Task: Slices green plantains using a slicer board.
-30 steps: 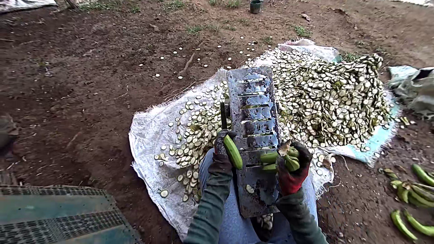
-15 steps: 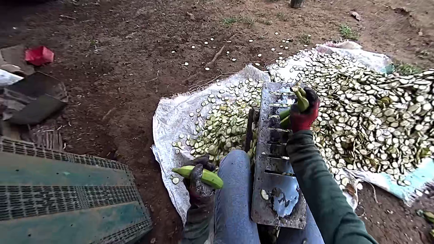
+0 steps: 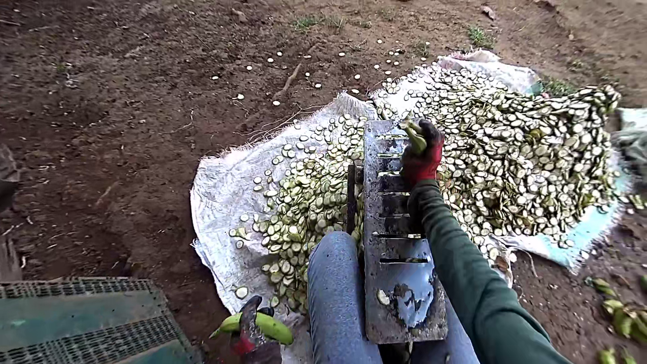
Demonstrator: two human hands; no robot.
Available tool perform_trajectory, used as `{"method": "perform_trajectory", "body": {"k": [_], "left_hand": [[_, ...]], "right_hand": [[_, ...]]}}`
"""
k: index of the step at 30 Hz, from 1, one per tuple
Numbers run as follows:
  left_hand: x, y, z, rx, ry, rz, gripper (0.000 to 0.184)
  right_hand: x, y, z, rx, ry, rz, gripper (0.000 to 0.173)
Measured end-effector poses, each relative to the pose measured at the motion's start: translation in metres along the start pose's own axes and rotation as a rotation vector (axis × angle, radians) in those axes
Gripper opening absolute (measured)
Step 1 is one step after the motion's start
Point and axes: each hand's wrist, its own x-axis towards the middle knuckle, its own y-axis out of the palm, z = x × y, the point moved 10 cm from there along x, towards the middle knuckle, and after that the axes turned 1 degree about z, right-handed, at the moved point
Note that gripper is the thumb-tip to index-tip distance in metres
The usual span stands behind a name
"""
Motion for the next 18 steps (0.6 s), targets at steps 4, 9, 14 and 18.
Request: {"method": "perform_trajectory", "body": {"k": [4, 9, 14, 18], "left_hand": [[0.000, 0.028, -0.010, -0.060, 0.032, 0.073, 0.018], [0.009, 0.033, -0.003, 0.054, 0.022, 0.067, 0.021], [0.010, 0.041, -0.003, 0.039, 0.012, 0.059, 0.020], [0.004, 0.036, -0.005, -0.013, 0.055, 0.097, 0.021]], "right_hand": [[-0.055, -0.048, 0.027, -0.066, 0.126, 0.150, 0.057], [-0.234, -0.140, 0.072, 0.170, 0.093, 0.122, 0.048], [-0.101, -0.042, 0.040, -0.001, -0.113, 0.171, 0.043], [0.008, 0.026, 0.010, -0.192, 0.036, 0.297, 0.049]]}}
